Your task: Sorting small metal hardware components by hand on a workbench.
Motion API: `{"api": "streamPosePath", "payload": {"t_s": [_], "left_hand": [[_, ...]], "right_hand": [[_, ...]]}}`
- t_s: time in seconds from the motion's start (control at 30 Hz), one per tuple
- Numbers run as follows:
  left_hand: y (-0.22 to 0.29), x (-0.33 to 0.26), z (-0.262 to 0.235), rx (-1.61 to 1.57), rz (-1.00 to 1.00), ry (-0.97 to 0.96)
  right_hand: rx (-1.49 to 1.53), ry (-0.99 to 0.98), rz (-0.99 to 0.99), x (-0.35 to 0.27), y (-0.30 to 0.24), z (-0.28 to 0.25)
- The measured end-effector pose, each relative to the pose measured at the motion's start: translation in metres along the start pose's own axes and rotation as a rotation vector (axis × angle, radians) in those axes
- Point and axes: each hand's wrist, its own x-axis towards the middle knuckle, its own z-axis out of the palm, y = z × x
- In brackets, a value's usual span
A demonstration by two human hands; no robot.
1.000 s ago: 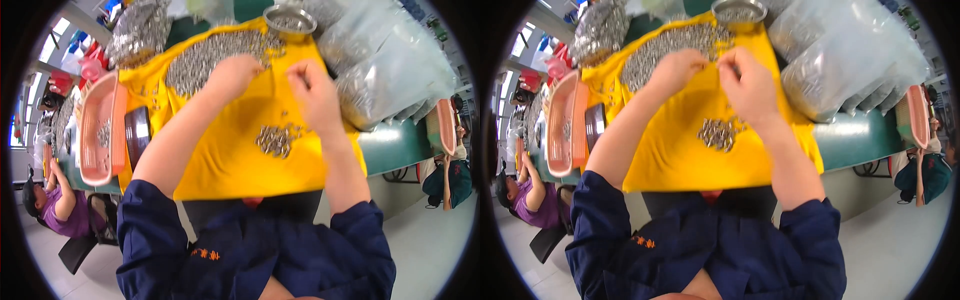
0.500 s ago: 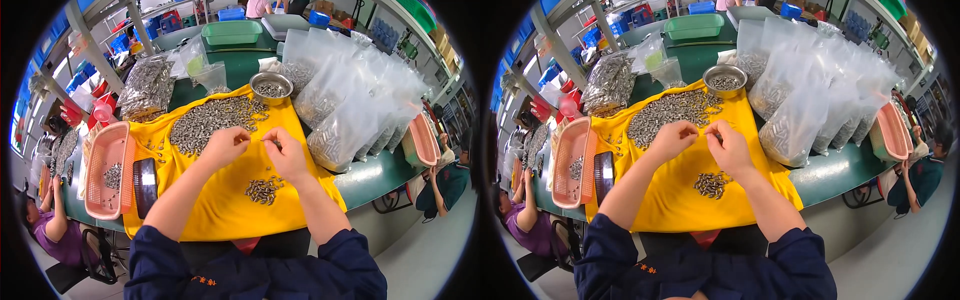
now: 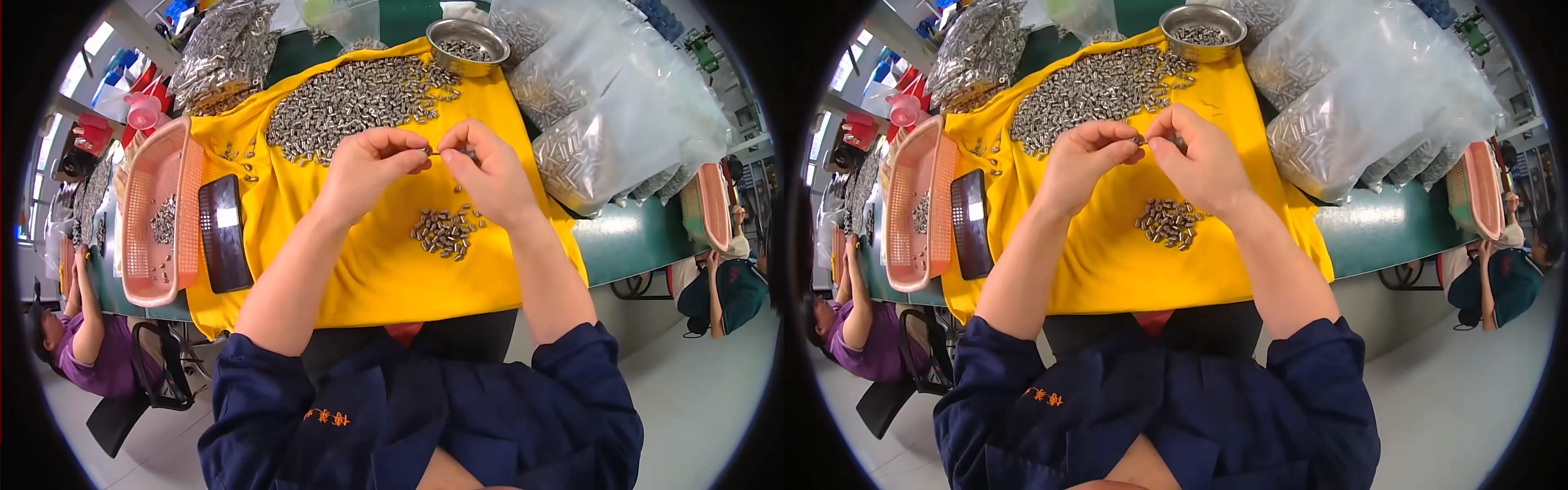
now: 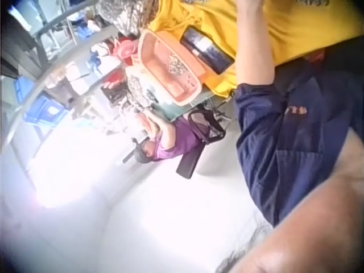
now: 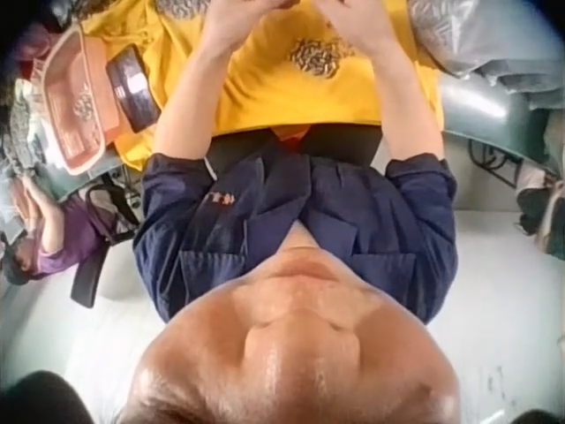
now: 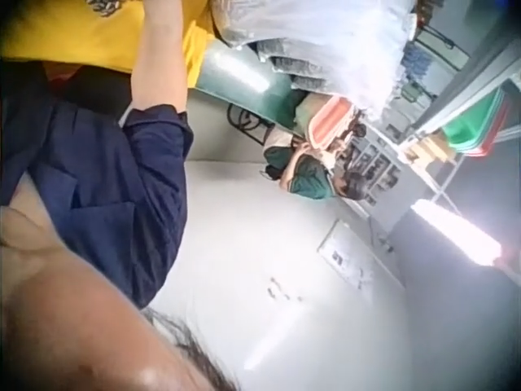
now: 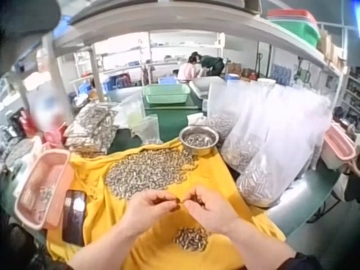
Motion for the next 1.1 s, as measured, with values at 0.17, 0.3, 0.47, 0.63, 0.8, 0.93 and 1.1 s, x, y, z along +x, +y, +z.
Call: {"api": "streamPosePath", "payload": {"t_s": [0.17, 0.3, 0.47, 0.63, 0.8, 0.93, 1.1], "left_hand": [[0.0, -0.004, 0.002, 0.047, 0.018, -0.037], [-0.002, -0.006, 0.002, 0.057, 0.029, -0.029], [0.003, -0.003, 0.008, 0.336, 0.037, 0.04], [-0.001, -0.002, 0.005, 0.265, 0.056, 0.018], [-0.003, -0.002, 0.003, 0.063, 0.071, -0.015], [-0.001, -0.004, 0.003, 0.096, 0.092, -0.016], [-0.002, -0.006, 0.002, 0.198, 0.156, -0.005]], "right_hand": [[0.017, 0.009, -0.021, -0.003, 0.0, 0.002], [-0.127, 0.002, -0.075, -0.005, -0.003, 0.004], [-0.39, 0.047, -0.246, -0.004, 0.002, 0.01], [-0.327, 0.027, -0.199, -0.004, 0.0, 0.008], [-0.208, 0.066, -0.224, -0.003, 0.007, 0.009], [-0.199, 0.077, -0.257, -0.003, 0.005, 0.011], [-0.182, 0.054, -0.187, -0.005, 0.003, 0.013]]}}
